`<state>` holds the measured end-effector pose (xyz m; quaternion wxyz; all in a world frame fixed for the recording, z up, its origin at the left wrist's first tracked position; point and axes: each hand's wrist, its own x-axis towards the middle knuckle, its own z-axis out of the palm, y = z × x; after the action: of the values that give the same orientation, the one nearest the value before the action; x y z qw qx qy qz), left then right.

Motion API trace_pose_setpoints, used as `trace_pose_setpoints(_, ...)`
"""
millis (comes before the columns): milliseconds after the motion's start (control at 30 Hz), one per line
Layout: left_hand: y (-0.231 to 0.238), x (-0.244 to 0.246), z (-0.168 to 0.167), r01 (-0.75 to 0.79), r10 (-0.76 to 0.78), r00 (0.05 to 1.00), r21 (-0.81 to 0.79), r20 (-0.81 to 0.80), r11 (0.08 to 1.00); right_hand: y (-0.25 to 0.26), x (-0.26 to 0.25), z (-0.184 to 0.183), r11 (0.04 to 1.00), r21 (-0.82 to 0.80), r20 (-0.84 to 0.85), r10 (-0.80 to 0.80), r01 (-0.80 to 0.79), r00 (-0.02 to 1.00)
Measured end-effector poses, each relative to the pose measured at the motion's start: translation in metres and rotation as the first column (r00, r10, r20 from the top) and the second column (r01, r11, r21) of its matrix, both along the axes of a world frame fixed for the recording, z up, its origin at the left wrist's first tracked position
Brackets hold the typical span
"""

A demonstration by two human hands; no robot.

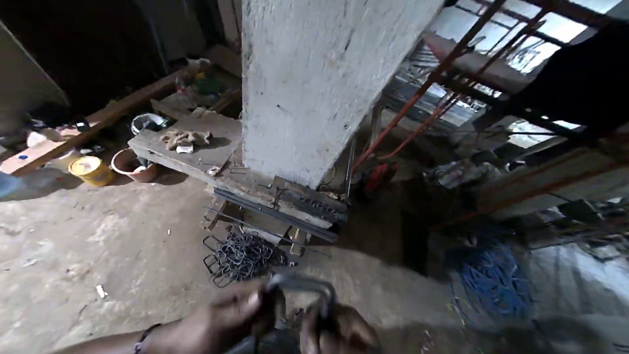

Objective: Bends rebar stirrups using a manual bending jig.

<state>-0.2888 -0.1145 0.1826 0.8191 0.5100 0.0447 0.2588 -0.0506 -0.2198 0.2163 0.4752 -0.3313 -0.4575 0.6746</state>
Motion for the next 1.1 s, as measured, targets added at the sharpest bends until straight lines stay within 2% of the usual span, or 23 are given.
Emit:
trace_pose_setpoints(33,0.002,0.005,-0.018,-0.092,0.095,0.995,-0.180,0.006,0.979,0.013,-0.002,-0.018,1.000,-0.022,-0.071,-0.016,0.015,0.997)
trace_pose_setpoints(67,0.003,0.008,-0.036,-0.184,0.198,0.980,-0.355,0.004,0.916,0.024,-0.002,-0.035,0.997,-0.068,-0.096,-0.031,0.025,0.995)
trace_pose_setpoints(133,0.001,0.015,-0.072,-0.381,0.417,0.906,-0.577,-0.076,0.722,0.039,-0.005,-0.072,0.981,-0.185,-0.064,-0.065,0.053,0.996)
trace_pose_setpoints(233,0.002,0.018,-0.126,-0.589,0.630,0.739,-0.684,-0.239,0.430,0.048,-0.009,-0.139,0.936,-0.338,0.103,-0.073,0.103,0.992)
trace_pose_setpoints(300,0.001,0.013,-0.164,-0.684,0.683,0.644,-0.659,-0.345,0.312,0.047,-0.013,-0.175,0.884,-0.441,0.194,-0.077,0.157,0.978)
trace_pose_setpoints(333,-0.003,0.008,-0.181,-0.734,0.676,0.615,-0.607,-0.405,0.305,0.046,-0.018,-0.187,0.848,-0.489,0.246,-0.089,0.203,0.965)
trace_pose_setpoints(400,-0.014,-0.006,-0.209,-0.791,0.601,0.600,-0.503,-0.528,0.348,0.045,-0.026,-0.208,0.797,-0.535,0.383,-0.065,0.279,0.922)
trace_pose_setpoints(467,-0.024,-0.018,-0.230,-0.806,0.507,0.591,-0.479,-0.627,0.347,0.045,-0.029,-0.226,0.788,-0.539,0.493,0.010,0.297,0.870)
trace_pose_setpoints(533,-0.034,-0.027,-0.246,-0.791,0.440,0.611,-0.503,-0.657,0.348,0.042,-0.030,-0.239,0.821,-0.504,0.577,0.090,0.267,0.811)
trace_pose_setpoints(600,-0.039,-0.033,-0.250,-0.753,0.430,0.655,-0.581,-0.621,0.309,0.036,-0.034,-0.239,0.913,-0.342,0.714,0.098,0.223,0.693)
trace_pose_setpoints(667,-0.035,-0.039,-0.241,-0.658,0.472,0.719,-0.717,-0.510,0.228,0.026,-0.040,-0.230,0.986,-0.037,0.833,-0.061,0.165,0.550)
trace_pose_setpoints(700,-0.031,-0.043,-0.236,-0.607,0.494,0.744,-0.764,-0.451,0.218,0.022,-0.041,-0.228,0.982,0.151,0.852,-0.188,0.116,0.488)
trace_pose_setpoints(767,-0.024,-0.047,-0.228,-0.563,0.511,0.776,-0.772,-0.371,0.294,0.020,-0.037,-0.231,0.897,0.442,0.817,-0.408,0.012,0.406)
trace_pose_setpoints(833,-0.020,-0.048,-0.223,-0.537,0.481,0.817,-0.725,-0.320,0.430,0.023,-0.029,-0.238,0.798,0.601,0.751,-0.545,-0.044,0.373)
trace_pose_setpoints(967,-0.019,-0.050,-0.215,-0.482,0.360,0.876,-0.637,-0.322,0.602,0.036,-0.018,-0.235,0.728,0.683,0.701,-0.635,-0.051,0.325)
trace_pose_setpoints(1033,-0.018,-0.056,-0.218,-0.453,0.257,0.883,-0.566,-0.393,0.689,0.040,-0.013,-0.237,0.713,0.698,0.694,-0.654,-0.060,0.302)
trace_pose_setpoints(1100,-0.018,-0.060,-0.220,-0.443,0.173,0.861,-0.538,-0.478,0.717,0.039,-0.009,-0.241,0.726,0.679,0.725,-0.637,-0.114,0.261)
